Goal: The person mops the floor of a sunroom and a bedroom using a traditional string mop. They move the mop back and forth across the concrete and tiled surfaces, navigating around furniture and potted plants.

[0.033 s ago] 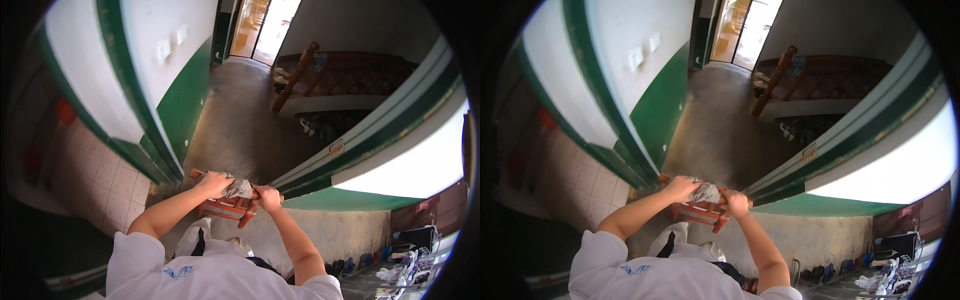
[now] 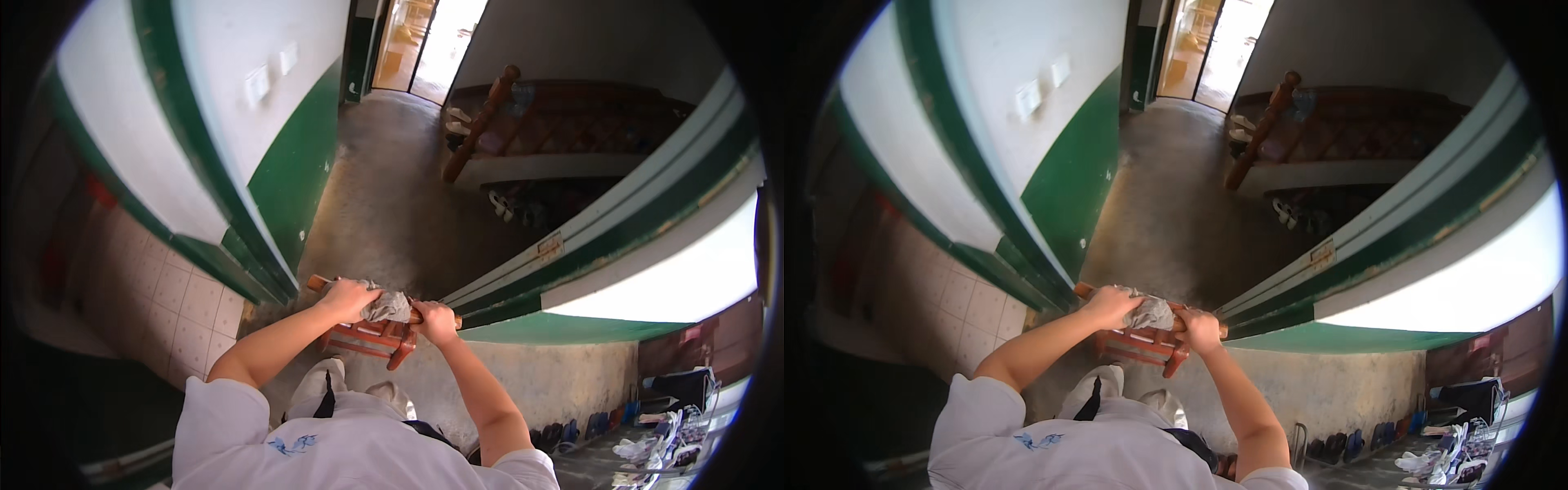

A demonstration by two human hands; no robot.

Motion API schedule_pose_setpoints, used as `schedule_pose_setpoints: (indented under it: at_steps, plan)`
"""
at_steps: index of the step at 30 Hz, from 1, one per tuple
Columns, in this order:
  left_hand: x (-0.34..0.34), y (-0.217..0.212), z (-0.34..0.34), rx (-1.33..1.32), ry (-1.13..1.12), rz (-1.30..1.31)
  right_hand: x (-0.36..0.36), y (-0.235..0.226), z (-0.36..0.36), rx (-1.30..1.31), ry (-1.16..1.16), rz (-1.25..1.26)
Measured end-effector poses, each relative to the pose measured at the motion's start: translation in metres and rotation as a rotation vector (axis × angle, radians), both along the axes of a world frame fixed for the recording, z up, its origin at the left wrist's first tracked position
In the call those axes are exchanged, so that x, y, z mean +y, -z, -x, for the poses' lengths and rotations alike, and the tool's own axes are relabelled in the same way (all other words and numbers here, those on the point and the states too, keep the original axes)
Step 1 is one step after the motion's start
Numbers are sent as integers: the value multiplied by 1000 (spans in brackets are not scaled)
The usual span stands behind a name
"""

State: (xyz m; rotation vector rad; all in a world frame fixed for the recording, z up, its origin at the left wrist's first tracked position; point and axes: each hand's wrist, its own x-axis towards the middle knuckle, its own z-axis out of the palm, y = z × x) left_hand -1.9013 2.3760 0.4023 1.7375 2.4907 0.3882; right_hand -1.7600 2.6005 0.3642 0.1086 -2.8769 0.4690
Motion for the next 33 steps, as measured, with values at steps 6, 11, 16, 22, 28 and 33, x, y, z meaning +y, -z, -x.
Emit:
schedule_pose_setpoints:
  at_steps: [6, 11, 16, 22, 28, 33]
  plan:
    - [96, 20, 110, -31, 18, 130, 79, 34, 103, -86, 87, 131]
    - [178, 55, 198, -48, 61, 215, 150, 69, 185, -312, 167, 208]
    - [259, 94, 270, -86, 135, 347, 224, 92, 250, -552, 179, 281]
    - [366, 129, 330, -111, 254, 418, 319, 118, 302, -854, 249, 393]
    - [477, 178, 363, -185, 317, 404, 407, 165, 312, -649, 387, 300]
    - [564, 209, 350, -143, 340, 435, 479, 185, 298, -637, 428, 230]
